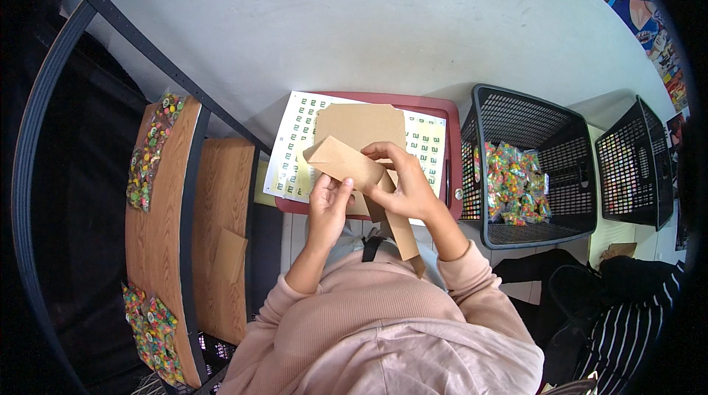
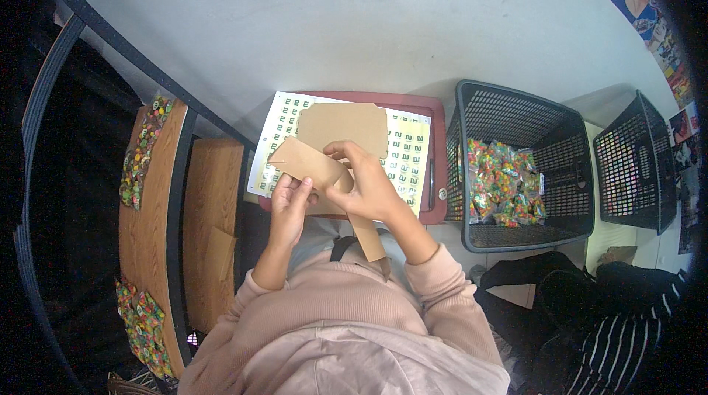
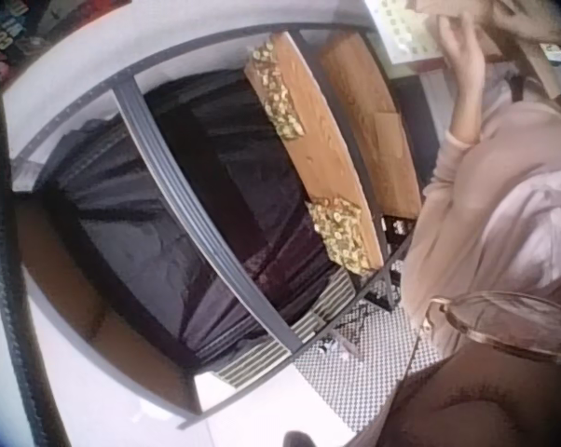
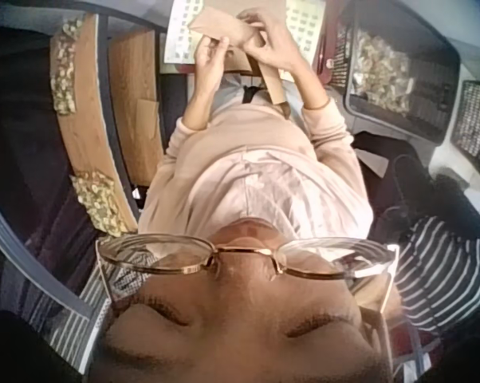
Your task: The person assembles a small cardboard box by hand. They fold the flaps, tuck the tabs into the slots, and secure the structure to form a finished box.
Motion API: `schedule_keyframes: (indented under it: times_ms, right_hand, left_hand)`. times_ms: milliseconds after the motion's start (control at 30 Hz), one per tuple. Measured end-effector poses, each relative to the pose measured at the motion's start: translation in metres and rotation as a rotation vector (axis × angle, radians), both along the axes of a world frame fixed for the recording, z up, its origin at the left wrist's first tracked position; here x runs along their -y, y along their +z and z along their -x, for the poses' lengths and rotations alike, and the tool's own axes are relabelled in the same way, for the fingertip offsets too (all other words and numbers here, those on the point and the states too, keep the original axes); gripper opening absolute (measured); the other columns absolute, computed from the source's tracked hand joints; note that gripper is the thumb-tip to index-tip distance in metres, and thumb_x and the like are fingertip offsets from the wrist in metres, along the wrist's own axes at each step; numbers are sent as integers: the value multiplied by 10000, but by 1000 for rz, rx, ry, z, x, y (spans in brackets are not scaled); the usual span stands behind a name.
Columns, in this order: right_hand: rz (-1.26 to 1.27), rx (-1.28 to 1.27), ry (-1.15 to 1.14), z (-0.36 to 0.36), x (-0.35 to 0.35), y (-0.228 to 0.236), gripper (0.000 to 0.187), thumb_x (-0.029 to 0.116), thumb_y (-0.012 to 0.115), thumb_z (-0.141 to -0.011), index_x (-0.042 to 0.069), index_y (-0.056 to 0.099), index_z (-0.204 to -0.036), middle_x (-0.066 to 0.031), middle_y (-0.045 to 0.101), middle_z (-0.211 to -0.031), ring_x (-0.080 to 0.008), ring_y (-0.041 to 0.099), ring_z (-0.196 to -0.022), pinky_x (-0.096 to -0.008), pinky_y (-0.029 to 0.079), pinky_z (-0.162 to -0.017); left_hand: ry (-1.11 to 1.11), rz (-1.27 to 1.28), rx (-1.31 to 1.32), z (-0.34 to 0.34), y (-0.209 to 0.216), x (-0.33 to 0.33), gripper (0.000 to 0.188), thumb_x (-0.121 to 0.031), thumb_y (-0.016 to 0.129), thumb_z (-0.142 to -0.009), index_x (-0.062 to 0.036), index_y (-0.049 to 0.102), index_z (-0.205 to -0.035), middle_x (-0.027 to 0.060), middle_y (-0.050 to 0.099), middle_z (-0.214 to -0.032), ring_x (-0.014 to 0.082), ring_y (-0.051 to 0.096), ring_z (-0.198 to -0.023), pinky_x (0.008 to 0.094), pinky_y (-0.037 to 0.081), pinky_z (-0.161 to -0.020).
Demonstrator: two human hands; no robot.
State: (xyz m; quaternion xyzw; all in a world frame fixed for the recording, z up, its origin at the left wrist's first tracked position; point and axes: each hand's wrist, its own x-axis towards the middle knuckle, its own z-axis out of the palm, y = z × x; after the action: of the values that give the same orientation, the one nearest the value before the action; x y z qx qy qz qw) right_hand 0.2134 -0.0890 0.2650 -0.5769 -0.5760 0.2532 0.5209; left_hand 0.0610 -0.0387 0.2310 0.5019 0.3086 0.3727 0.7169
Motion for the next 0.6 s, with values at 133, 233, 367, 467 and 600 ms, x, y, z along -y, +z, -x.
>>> schedule_keyframes:
  times_ms: [133,233,367,467,600]
  right_hand:
    - [-15,-13,-204,18,0,-16,401,103,605,-621,-42,539,-989,-158,607,-930,-258,600,-893,-349,476,-791]
    - [-37,-44,-255,27,-2,-27,351,70,617,-631,-41,557,-958,-163,612,-912,-262,609,-864,-333,476,-768]
    - [-40,40,-273,32,-4,-26,341,50,635,-630,-46,557,-948,-174,611,-910,-271,613,-842,-317,477,-747]
    - [-26,38,-281,36,-4,-23,317,43,635,-642,-49,574,-939,-173,615,-908,-262,614,-833,-302,479,-732]
    - [-25,33,-244,38,-4,-22,292,25,638,-654,-43,605,-936,-165,621,-898,-240,614,-800,-290,477,-709]
  left_hand:
    - [41,-114,-21,-3,0,-2,248,-54,506,-863,3,459,-1100,56,556,-980,84,517,-849,209,407,-677]
    - [23,-96,-82,5,-5,-5,283,-10,512,-848,52,435,-1113,111,541,-1048,126,525,-935,236,425,-798]
    - [25,-109,-101,10,-15,-8,274,-3,500,-849,55,430,-1108,124,534,-1059,145,523,-961,250,422,-827]
    - [31,-185,-118,10,-10,-9,265,-1,497,-850,56,423,-1098,130,530,-1045,149,528,-951,255,431,-817]
    - [52,-225,-132,15,-17,-9,253,-6,499,-849,58,411,-1077,140,526,-1030,156,536,-934,267,446,-793]
